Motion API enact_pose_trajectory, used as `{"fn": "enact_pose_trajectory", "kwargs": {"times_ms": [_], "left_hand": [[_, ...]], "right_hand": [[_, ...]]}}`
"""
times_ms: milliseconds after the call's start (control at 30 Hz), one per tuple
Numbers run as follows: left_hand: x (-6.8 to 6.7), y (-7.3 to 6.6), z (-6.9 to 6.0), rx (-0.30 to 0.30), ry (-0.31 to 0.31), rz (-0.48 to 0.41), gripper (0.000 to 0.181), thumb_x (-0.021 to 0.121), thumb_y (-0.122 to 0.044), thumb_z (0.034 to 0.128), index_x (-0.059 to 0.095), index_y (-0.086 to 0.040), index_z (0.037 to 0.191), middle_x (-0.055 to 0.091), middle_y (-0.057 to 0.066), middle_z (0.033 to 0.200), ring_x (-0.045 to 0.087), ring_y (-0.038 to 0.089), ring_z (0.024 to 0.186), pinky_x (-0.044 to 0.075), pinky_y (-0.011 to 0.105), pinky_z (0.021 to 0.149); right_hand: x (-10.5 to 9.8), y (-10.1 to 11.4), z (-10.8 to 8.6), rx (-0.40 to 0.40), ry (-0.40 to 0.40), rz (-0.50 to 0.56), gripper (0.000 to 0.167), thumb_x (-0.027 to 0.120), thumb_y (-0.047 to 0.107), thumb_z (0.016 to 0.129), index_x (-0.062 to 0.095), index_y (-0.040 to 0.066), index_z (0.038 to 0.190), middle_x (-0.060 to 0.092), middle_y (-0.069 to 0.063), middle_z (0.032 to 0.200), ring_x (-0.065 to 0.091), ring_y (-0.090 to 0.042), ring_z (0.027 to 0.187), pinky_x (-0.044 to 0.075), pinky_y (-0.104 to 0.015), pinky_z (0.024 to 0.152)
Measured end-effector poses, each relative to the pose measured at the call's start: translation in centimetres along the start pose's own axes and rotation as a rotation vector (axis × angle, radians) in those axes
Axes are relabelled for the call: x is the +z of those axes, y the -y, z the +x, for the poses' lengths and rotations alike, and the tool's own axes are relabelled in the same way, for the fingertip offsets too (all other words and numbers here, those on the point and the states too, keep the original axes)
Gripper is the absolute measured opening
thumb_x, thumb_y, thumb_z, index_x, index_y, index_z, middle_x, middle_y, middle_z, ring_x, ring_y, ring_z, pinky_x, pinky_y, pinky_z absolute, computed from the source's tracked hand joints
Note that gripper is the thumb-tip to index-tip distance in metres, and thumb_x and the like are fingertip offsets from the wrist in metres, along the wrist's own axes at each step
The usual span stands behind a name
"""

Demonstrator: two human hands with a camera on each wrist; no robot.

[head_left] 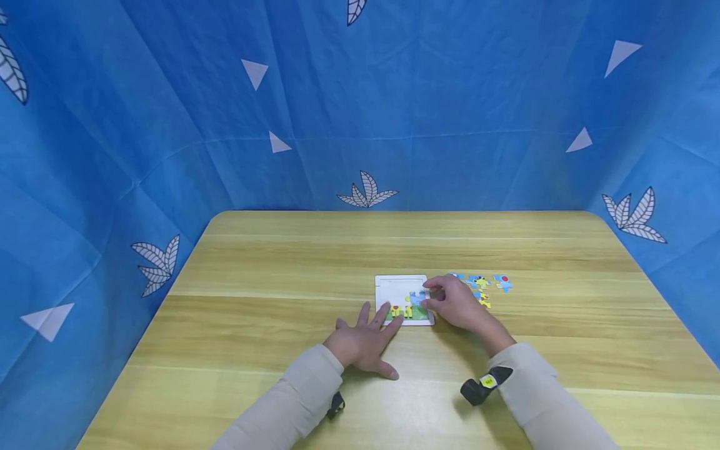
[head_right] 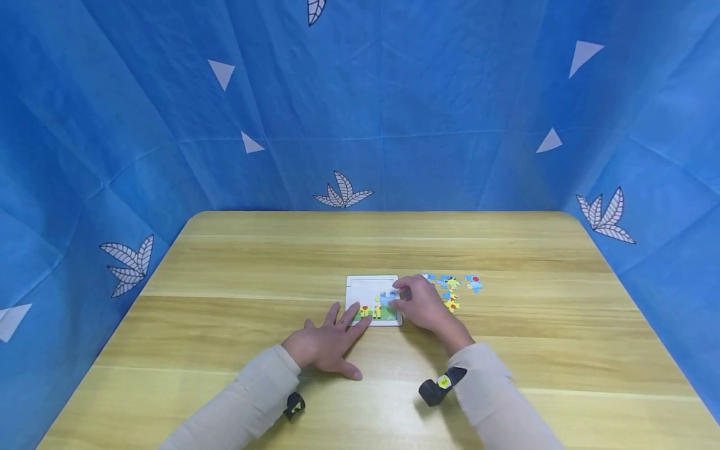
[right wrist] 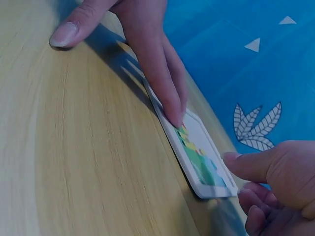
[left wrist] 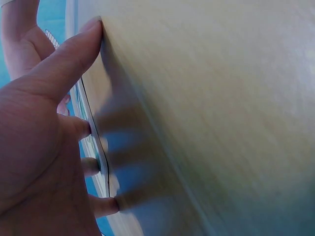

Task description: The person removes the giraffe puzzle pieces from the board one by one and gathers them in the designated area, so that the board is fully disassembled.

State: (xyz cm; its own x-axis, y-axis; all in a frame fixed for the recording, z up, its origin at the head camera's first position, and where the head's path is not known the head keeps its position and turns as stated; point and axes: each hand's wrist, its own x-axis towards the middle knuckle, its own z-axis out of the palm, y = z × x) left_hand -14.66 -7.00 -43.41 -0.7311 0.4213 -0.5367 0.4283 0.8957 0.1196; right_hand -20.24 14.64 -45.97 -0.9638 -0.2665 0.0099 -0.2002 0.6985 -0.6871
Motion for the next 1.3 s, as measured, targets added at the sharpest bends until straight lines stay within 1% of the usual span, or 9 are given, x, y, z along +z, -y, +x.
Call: {"fn": "enact_pose_trajectory", "kwargs": {"times_ms": [200,333,567,700,767,900,1133,1300], "left_hand": [[0.1,0.0,0.2,-0.002,0.000,0.022,0.101,0.059,-0.071,0.0729,0.005,-0.039,0.151,-0.008,-0.004,0.160,0.000,0.034,0.145,0.025,0.072,0.097],[0.2,0.0,0.3,-0.007,-0.001,0.029,0.101,0.059,-0.072,0.0722,0.005,-0.039,0.151,-0.007,-0.004,0.160,0.001,0.035,0.145,0.026,0.072,0.097],[0.2,0.1,0.2,0.000,0.002,0.018,0.101,0.059,-0.072,0.0725,0.005,-0.038,0.151,-0.008,-0.004,0.160,0.000,0.035,0.145,0.025,0.073,0.097],[0.1,0.1,0.2,0.003,-0.002,0.020,0.101,0.059,-0.072,0.0732,0.005,-0.038,0.151,-0.007,-0.003,0.160,0.000,0.035,0.145,0.025,0.072,0.097],[0.1,0.1,0.1,0.002,-0.002,0.020,0.100,0.059,-0.071,0.0734,0.005,-0.038,0.151,-0.007,-0.004,0.160,0.000,0.035,0.145,0.025,0.072,0.097],[0.0,0.1,0.0,0.004,-0.003,0.011,0.100,0.059,-0.071,0.0739,0.006,-0.037,0.151,-0.007,-0.004,0.160,0.000,0.034,0.145,0.024,0.072,0.097],[-0.1,0.2,0.0,0.007,-0.006,0.006,0.100,0.059,-0.071,0.0735,0.006,-0.037,0.151,-0.007,-0.003,0.160,0.000,0.035,0.145,0.024,0.073,0.097],[0.0,0.2,0.0,0.005,-0.001,0.000,0.100,0.059,-0.071,0.0731,0.007,-0.037,0.151,-0.007,-0.003,0.160,-0.001,0.035,0.145,0.023,0.073,0.098]], "right_hand": [[0.7,0.5,0.5,-0.016,0.034,0.022,0.035,0.072,0.012,0.081,0.065,0.001,0.114,0.058,-0.015,0.108,0.052,-0.018,0.078,0.043,-0.029,0.066],[1.0,0.7,0.8,-0.024,0.059,0.016,0.037,0.073,0.013,0.081,0.065,0.001,0.115,0.059,-0.014,0.104,0.051,-0.017,0.074,0.042,-0.028,0.063],[1.2,0.6,1.2,-0.007,0.091,-0.017,0.037,0.074,0.015,0.079,0.066,0.003,0.114,0.060,-0.013,0.102,0.051,-0.018,0.079,0.043,-0.029,0.067],[1.2,0.6,1.3,-0.021,0.099,-0.020,0.037,0.075,0.014,0.078,0.067,0.003,0.112,0.058,-0.012,0.098,0.051,-0.019,0.080,0.043,-0.030,0.067],[1.1,0.6,1.4,-0.028,0.105,-0.022,0.035,0.075,0.014,0.078,0.068,0.003,0.110,0.057,-0.012,0.097,0.051,-0.020,0.080,0.043,-0.031,0.068],[1.0,0.7,1.5,-0.017,0.119,-0.019,0.031,0.075,0.013,0.079,0.068,0.004,0.107,0.056,-0.012,0.097,0.051,-0.021,0.082,0.043,-0.032,0.069],[1.1,0.8,1.5,0.010,0.131,-0.002,0.030,0.074,0.013,0.080,0.063,0.005,0.107,0.055,-0.012,0.102,0.051,-0.021,0.085,0.045,-0.036,0.074],[1.3,0.8,1.5,0.015,0.130,0.008,0.030,0.073,0.011,0.080,0.060,0.007,0.107,0.057,-0.009,0.100,0.050,-0.019,0.082,0.044,-0.035,0.075]]}}
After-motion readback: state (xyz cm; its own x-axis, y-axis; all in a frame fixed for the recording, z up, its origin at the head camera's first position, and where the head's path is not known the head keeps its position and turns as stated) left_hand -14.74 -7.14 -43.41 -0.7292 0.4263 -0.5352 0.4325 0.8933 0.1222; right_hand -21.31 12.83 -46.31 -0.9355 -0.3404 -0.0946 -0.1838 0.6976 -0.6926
